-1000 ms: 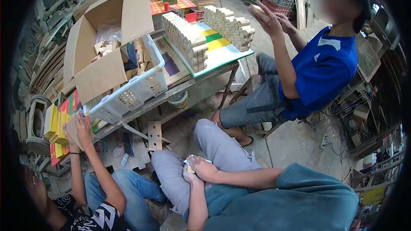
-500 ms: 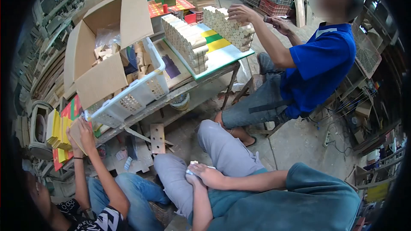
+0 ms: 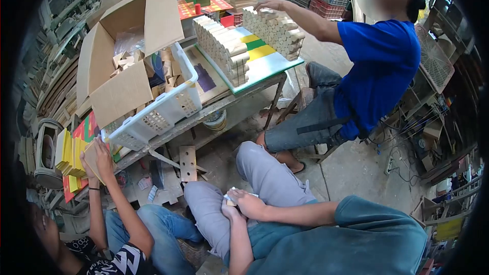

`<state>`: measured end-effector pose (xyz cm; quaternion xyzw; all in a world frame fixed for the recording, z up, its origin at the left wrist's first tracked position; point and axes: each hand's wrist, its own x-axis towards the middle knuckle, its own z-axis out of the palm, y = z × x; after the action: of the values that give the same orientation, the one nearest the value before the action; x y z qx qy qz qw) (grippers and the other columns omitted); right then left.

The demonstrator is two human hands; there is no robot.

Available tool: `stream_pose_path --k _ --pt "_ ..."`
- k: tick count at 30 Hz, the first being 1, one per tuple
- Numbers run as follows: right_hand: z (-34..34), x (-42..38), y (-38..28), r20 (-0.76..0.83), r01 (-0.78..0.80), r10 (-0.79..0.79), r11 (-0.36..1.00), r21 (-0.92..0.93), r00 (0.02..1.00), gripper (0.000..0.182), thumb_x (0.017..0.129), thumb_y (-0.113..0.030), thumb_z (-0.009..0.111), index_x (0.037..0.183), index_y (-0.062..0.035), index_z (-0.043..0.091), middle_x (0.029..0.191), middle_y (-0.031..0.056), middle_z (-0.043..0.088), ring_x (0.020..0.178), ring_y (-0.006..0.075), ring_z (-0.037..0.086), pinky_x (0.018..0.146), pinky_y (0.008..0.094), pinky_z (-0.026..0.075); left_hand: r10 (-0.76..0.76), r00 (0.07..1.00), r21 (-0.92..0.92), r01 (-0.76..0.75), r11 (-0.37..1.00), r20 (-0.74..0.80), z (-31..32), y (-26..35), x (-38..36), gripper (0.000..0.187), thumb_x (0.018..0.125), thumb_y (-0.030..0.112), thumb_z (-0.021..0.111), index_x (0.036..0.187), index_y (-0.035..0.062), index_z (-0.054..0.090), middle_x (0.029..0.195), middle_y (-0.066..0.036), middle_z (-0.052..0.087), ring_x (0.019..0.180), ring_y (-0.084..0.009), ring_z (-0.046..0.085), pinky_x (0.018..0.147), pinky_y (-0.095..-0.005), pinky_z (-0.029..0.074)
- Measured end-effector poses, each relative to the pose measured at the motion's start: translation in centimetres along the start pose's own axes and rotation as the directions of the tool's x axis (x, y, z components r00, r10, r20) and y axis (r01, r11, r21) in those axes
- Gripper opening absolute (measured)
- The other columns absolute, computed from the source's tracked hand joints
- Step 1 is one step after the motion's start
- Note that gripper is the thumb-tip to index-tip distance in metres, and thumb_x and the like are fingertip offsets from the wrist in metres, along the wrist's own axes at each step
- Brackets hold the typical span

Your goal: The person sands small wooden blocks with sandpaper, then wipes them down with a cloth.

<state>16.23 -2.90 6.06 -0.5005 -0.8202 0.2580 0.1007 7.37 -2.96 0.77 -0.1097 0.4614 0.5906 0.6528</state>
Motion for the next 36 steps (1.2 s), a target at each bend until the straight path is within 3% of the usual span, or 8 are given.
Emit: stream_pose_path --k 10,12,13,18,21,24,30,36 --pt "-1.1 -0.9 -1.0 -0.030 0.036 -0.035 0.999 0.037 0.999 0.046 0.084 -0.006 0.043 0.128 0.0075 0.046 0.130 0.0231 0.051 0.122 0.0333 0.050 0.103 0.0401 0.040 -0.031 0.998 -0.014 0.032 0.999 0.056 -1.7 -0.4 2.5 0.039 0.091 0.031 0.032 0.107 0.0075 0.059 0.115 -0.014 0.058 0.108 -0.0294 0.056 0.093 -0.0405 0.044" --pt "-0.1 -0.7 -0.6 -0.094 0.108 -0.109 0.994 -0.017 0.990 0.046 0.084 -0.007 0.044 0.128 0.0072 0.046 0.131 0.0228 0.051 0.122 0.0335 0.050 0.103 0.0400 0.039 -0.010 0.897 -0.059 0.040 0.997 0.441 -4.0 -1.6 6.7 0.038 0.092 0.029 0.036 0.109 0.0050 0.059 0.113 -0.012 0.062 0.106 -0.0271 0.059 0.093 -0.0387 0.045" --pt "-0.5 -0.6 -0.3 -0.072 0.094 -0.091 0.995 0.038 0.993 0.046 0.084 -0.007 0.044 0.128 0.0072 0.046 0.131 0.0234 0.051 0.123 0.0343 0.049 0.104 0.0401 0.039 0.007 0.994 0.110 -0.020 0.994 0.113 -3.2 -1.3 4.1 0.039 0.090 0.030 0.033 0.109 0.0071 0.058 0.114 -0.014 0.060 0.107 -0.0299 0.057 0.095 -0.0407 0.043" --pt "-0.2 0.2 0.1 -0.018 -0.043 0.044 0.997 0.064 0.999 0.046 0.085 -0.008 0.044 0.128 0.0067 0.046 0.130 0.0236 0.052 0.123 0.0328 0.050 0.104 0.0396 0.039 -0.047 0.993 -0.048 0.052 0.998 0.108 -1.2 0.2 1.0 0.031 0.089 0.024 0.035 0.101 0.0065 0.058 0.104 -0.013 0.060 0.098 -0.0281 0.058 0.089 -0.0402 0.045" --pt "-1.2 -0.9 -1.3 -0.072 0.087 -0.085 0.996 0.026 0.994 0.047 0.084 -0.008 0.045 0.129 0.0059 0.046 0.129 0.0227 0.052 0.121 0.0321 0.051 0.104 0.0391 0.039 0.068 0.798 -0.149 0.028 0.989 0.599 -7.4 -3.5 10.4 0.038 0.094 0.030 0.032 0.104 0.0059 0.059 0.106 -0.012 0.063 0.103 -0.0266 0.059 0.090 -0.0390 0.046" --pt "0.7 -0.5 0.6 -0.092 0.096 -0.090 0.993 0.063 0.992 0.046 0.084 -0.006 0.044 0.128 0.0052 0.047 0.130 0.0231 0.052 0.121 0.0329 0.051 0.104 0.0395 0.039 -0.037 0.995 0.003 0.037 0.999 0.093 -0.1 -0.1 -0.4 0.038 0.094 0.031 0.031 0.103 0.0062 0.059 0.105 -0.012 0.062 0.102 -0.0263 0.059 0.090 -0.0385 0.046" --pt "-0.4 -1.3 -1.2 -0.118 0.111 -0.098 0.988 0.107 0.988 0.045 0.085 -0.005 0.043 0.128 0.0053 0.048 0.130 0.0246 0.052 0.120 0.0353 0.052 0.105 0.0408 0.038 0.114 0.993 0.087 -0.117 0.989 0.035 -3.8 -1.5 5.1 0.037 0.093 0.031 0.033 0.103 0.0064 0.059 0.105 -0.013 0.062 0.097 -0.0272 0.061 0.089 -0.0416 0.046" --pt "-0.5 0.6 0.0 0.046 -0.098 0.092 0.982 0.158 0.995 0.047 0.084 -0.005 0.043 0.130 0.0060 0.046 0.130 0.0247 0.051 0.125 0.0345 0.048 0.107 0.0404 0.036 -0.073 0.997 -0.084 0.074 0.994 0.020 0.2 -0.3 0.2 0.033 0.093 0.027 0.036 0.098 0.0057 0.060 0.101 -0.012 0.063 0.095 -0.0273 0.061 0.087 -0.0417 0.047"
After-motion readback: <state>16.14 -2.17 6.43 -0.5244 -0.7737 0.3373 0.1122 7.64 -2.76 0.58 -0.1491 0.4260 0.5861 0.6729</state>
